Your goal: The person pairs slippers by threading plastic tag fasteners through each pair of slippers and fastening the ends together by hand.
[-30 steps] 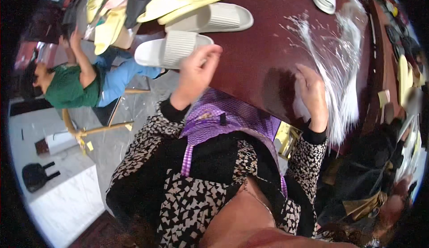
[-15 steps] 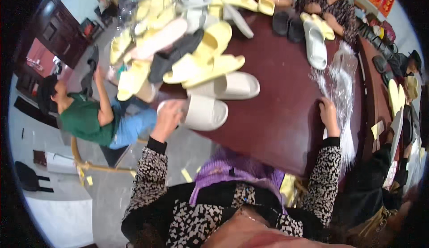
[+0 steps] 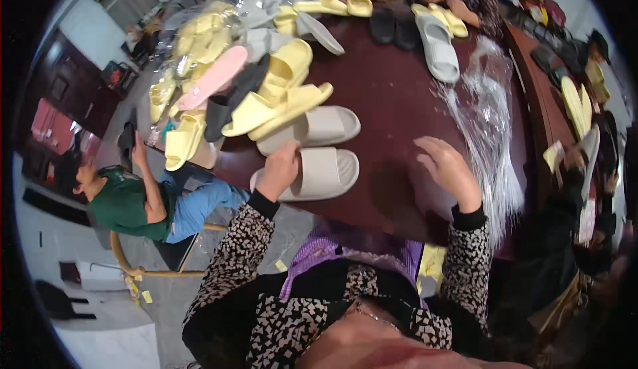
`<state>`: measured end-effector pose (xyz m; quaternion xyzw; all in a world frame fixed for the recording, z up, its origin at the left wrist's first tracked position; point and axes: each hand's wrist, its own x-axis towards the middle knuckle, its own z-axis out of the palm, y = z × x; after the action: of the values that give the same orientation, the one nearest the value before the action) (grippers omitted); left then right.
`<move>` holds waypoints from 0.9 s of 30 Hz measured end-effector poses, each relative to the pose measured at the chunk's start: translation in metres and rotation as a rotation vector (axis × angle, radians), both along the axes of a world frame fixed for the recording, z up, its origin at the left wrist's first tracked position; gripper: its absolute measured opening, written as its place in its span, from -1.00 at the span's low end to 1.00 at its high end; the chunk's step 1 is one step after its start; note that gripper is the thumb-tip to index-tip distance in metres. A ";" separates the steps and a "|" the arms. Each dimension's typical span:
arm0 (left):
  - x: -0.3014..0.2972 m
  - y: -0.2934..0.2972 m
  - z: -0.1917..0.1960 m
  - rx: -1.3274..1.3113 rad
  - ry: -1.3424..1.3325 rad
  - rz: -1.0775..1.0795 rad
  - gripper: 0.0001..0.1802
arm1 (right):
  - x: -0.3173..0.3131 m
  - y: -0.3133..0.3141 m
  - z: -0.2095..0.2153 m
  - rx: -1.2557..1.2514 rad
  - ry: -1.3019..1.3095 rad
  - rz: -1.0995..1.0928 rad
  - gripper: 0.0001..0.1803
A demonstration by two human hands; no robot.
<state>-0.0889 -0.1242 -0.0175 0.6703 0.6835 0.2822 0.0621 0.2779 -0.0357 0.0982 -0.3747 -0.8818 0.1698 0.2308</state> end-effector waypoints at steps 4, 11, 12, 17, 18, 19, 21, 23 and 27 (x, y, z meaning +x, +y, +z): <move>0.002 0.029 0.006 0.152 0.118 -0.012 -0.70 | 0.011 -0.024 -0.014 -0.043 0.030 -0.044 -0.69; -0.019 0.078 -0.005 0.222 0.125 -0.293 -0.72 | 0.043 -0.047 -0.046 -0.156 0.116 -0.147 -0.72; -0.017 0.083 -0.003 0.145 0.092 -0.308 -0.74 | 0.048 -0.049 -0.050 -0.162 0.132 -0.150 -0.73; 0.032 0.092 0.014 -0.078 0.022 -0.383 -0.80 | 0.058 -0.042 -0.062 -0.092 0.219 -0.147 -0.75; 0.045 0.092 0.018 -0.111 0.022 -0.388 -0.80 | 0.058 -0.039 -0.061 -0.092 0.215 -0.170 -0.75; 0.059 0.092 0.024 -0.113 0.018 -0.403 -0.80 | 0.056 -0.034 -0.058 -0.070 0.205 -0.182 -0.76; 0.092 0.090 0.037 -0.214 -0.099 -0.378 -0.77 | 0.055 -0.023 -0.050 -0.025 0.185 -0.198 -0.79; 0.113 0.089 0.036 -0.265 -0.161 -0.364 -0.74 | 0.059 -0.009 -0.040 0.009 0.167 -0.258 -0.80; 0.139 0.093 0.027 -0.257 -0.370 -0.305 -0.67 | 0.066 0.030 -0.030 0.088 0.143 -0.443 -0.83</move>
<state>0.0501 -0.0309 0.0091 0.6893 0.5817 0.2981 0.3125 0.3439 -0.0054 0.0677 -0.5358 -0.7658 0.1025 0.3405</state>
